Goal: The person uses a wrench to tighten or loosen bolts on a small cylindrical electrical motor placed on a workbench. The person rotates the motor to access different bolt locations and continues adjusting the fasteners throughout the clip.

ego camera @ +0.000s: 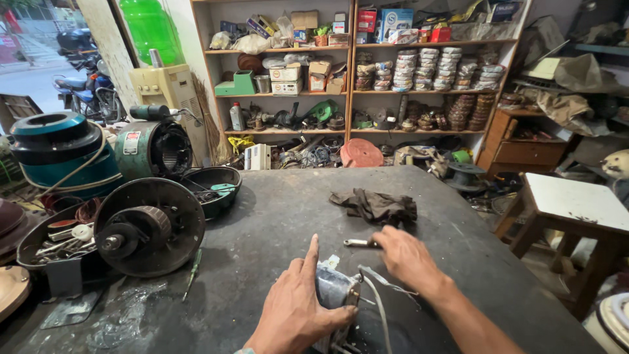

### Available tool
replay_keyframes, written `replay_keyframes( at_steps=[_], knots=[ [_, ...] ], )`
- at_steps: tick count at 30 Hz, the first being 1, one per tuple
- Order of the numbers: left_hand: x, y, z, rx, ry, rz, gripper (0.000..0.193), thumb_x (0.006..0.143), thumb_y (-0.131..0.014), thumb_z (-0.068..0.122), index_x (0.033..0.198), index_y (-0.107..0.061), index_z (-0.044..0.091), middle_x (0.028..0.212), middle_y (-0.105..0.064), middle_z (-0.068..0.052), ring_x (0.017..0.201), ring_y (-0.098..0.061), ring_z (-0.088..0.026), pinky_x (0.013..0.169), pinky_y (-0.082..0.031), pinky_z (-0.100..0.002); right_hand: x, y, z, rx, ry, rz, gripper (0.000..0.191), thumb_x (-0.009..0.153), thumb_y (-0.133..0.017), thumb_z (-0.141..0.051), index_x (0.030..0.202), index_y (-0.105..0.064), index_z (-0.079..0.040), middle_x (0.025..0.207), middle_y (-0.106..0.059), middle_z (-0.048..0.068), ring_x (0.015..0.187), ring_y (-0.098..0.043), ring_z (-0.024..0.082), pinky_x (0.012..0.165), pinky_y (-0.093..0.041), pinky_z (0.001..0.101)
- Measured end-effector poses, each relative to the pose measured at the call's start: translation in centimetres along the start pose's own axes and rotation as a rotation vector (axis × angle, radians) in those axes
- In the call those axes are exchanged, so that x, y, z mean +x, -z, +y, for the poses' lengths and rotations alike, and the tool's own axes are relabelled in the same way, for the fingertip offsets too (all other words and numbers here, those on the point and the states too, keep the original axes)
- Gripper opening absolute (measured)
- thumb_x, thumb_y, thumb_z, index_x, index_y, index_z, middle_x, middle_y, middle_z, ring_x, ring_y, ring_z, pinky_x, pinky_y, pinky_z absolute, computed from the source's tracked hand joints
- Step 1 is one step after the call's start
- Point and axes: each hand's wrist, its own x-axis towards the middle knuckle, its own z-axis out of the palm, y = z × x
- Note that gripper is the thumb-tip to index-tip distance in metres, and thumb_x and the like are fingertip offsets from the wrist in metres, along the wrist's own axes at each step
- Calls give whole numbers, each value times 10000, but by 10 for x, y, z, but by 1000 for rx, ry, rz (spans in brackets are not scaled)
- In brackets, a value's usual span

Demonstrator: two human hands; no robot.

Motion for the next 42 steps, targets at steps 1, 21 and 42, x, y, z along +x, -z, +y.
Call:
replay_keyframes(
  at_steps=[1,21,42],
  knots=[
    [0,0,1,-9,-7,11,1351,593,-843,545,1642,-143,61,1133,-580,-191,1081,-594,-368,970,-466,-425,4,-2,7,0,-6,26,343,770,-720,-107,1109,-667,-82,999,-633,129,945,-634,354,825,-523,466],
    [8,-13,18,-14,49,122,1261,659,-834,530,1646,-173,105,1131,-567,-154,1059,-580,-344,926,-485,-439,1,38,34,1112,-736,47,348,932,-593,-78,1278,-615,-99,1071,-759,176,875,-762,272,732,-605,380],
    [11,-4,21,86,25,41,1216,598,-839,543,1578,-264,110,1105,-568,-161,1052,-612,-363,909,-511,-453,-69,107,-26,1618,-560,366,359,1061,-494,-216,1137,-673,86,908,-664,163,885,-645,266,823,-529,415]
  ],
)
